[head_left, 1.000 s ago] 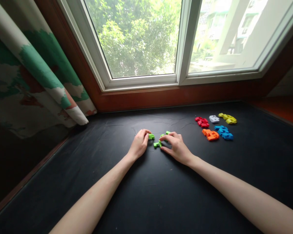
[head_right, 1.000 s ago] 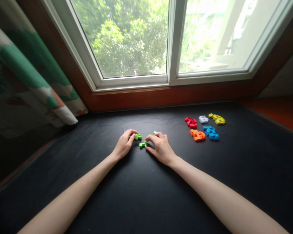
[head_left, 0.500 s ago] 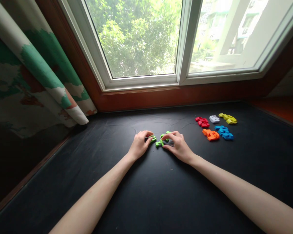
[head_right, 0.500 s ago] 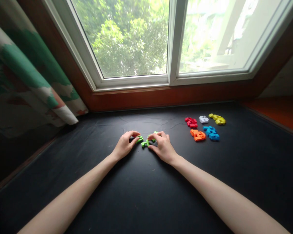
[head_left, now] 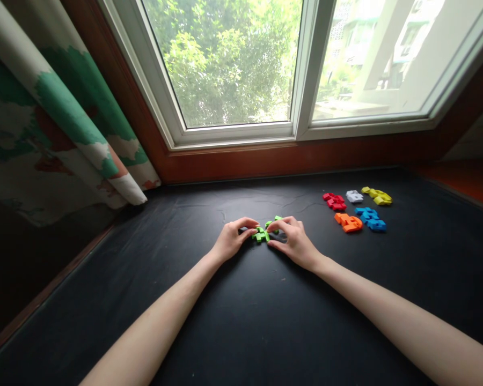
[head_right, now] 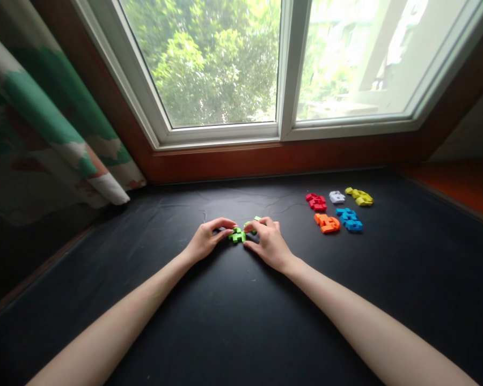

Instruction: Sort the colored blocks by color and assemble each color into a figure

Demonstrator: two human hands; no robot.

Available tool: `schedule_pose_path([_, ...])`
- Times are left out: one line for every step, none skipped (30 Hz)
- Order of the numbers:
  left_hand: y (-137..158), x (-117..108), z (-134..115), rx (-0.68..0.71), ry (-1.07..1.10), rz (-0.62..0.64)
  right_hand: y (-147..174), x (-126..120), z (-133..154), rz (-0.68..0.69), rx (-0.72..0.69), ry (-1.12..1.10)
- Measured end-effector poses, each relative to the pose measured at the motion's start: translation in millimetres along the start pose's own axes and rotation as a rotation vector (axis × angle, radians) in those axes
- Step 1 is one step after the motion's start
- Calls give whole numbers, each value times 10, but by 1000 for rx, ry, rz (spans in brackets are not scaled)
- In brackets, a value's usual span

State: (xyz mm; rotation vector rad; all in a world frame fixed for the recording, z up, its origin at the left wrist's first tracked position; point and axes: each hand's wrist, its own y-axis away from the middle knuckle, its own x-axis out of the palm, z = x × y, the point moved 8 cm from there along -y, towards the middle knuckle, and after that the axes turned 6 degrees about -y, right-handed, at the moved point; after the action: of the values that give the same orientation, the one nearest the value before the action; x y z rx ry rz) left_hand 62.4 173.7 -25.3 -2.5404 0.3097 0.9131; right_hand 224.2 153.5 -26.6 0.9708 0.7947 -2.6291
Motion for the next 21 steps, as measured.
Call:
schedule_pose_path([0, 7, 0, 1, 9, 16, 1, -1, 0, 1, 2, -1])
schedule_pose_path([0, 15, 2, 3, 23, 30, 3, -1, 0, 1, 3, -3])
schedule_pose_path([1, 22, 4, 5, 39, 42, 3, -2, 0, 1, 5, -4])
schedule_pose_path([3, 28, 7, 6, 55, 51, 4, -1, -1, 1, 6, -4])
schedule_pose_path([4, 32, 12, 8, 68, 54, 4, 1, -2, 2, 7, -3])
schedule_pose_path([5, 34, 17, 10, 75, 54, 3, 5, -4, 4, 7, -1])
schedule_pose_path([6, 35, 22, 12, 78, 52, 2, 9, -5, 6, 6, 3])
schedule_pose_path([6, 36, 28, 12, 76, 50, 1, 11, -7, 7, 4, 8])
schedule_pose_path([6, 38, 33, 12, 74, 49, 0, 12, -9, 8, 2, 11])
schedule_pose_path([6, 41, 38, 12, 73, 50, -2, 8, -11, 5, 0, 11])
schedule_pose_path([6, 45, 41, 12, 73, 53, -4, -1, -16, -2, -2, 9])
schedule_pose_path([5, 49, 43, 14, 74, 56, -7, -19, -23, -16, -1, 6])
schedule_pose_path([5, 52, 42, 18, 75, 58, -9, -46, -33, -38, 0, 6])
schedule_pose_path([5, 53, 39, 25, 74, 60, -12, -81, -47, -68, 4, 12])
schedule_pose_path([5, 53, 33, 35, 69, 60, -13, -118, -63, -100, 8, 23])
schedule_pose_path([6, 51, 25, 45, 59, 57, -15, -153, -82, -130, 14, 39])
schedule_pose_path([7, 47, 16, 56, 43, 51, -17, -180, -102, -152, 21, 58])
schedule_pose_path([8, 42, 6, 67, 22, 43, -20, -198, -123, -165, 29, 76])
schedule_pose_path([9, 37, -4, 76, -2, 36, -23, -204, -142, -168, 36, 91])
schedule_pose_path([10, 33, -14, 84, -26, 29, -28, -201, -158, -162, 41, 104])
schedule_pose_path([11, 33, -23, 90, -49, 26, -32, -190, -168, -150, 43, 114])
